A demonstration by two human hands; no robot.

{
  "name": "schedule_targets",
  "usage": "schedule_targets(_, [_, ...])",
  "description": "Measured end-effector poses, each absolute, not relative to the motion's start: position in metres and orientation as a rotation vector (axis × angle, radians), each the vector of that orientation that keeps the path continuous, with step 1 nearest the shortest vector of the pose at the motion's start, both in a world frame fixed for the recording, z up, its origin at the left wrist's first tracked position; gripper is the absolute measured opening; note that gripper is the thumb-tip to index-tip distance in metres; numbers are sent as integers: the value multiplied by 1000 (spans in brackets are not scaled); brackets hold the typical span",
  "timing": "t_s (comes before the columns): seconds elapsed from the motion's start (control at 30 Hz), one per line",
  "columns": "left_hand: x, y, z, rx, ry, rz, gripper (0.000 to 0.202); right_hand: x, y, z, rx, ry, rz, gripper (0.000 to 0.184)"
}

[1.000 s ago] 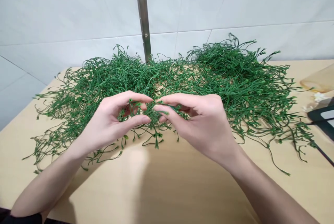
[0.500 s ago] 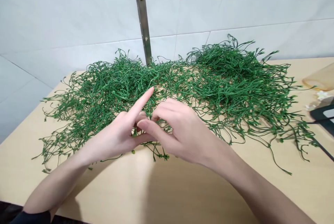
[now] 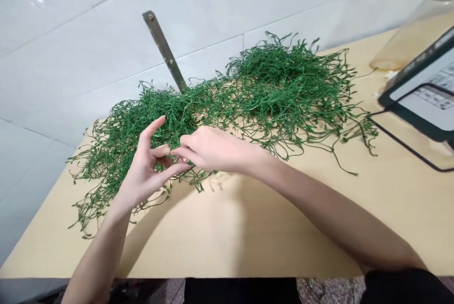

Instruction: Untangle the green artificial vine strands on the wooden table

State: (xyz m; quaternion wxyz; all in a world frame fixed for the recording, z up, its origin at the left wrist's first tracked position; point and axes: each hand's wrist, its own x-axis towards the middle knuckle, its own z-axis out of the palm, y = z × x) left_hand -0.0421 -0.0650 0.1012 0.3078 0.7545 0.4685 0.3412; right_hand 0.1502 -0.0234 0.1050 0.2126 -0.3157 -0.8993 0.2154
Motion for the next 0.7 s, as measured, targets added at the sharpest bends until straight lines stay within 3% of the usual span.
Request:
schedule_targets(0.2, [-39, -65, 80, 1675, 1383, 1048, 24, 154, -10, 96, -794, -2285, 917, 29])
schedule_targets(0.37, [-36, -62, 69, 1809, 1398, 988, 33, 155, -3, 90, -761, -2191, 1085, 24])
schedule_targets(0.5, [-33, -61, 61, 1927, 1327, 935, 22, 156, -2, 88, -766, -2112, 1142, 17])
schedule_targets(0.7, [-36, -69, 46, 2052, 1250, 717, 27, 158, -2, 87, -723, -2218, 1262, 13])
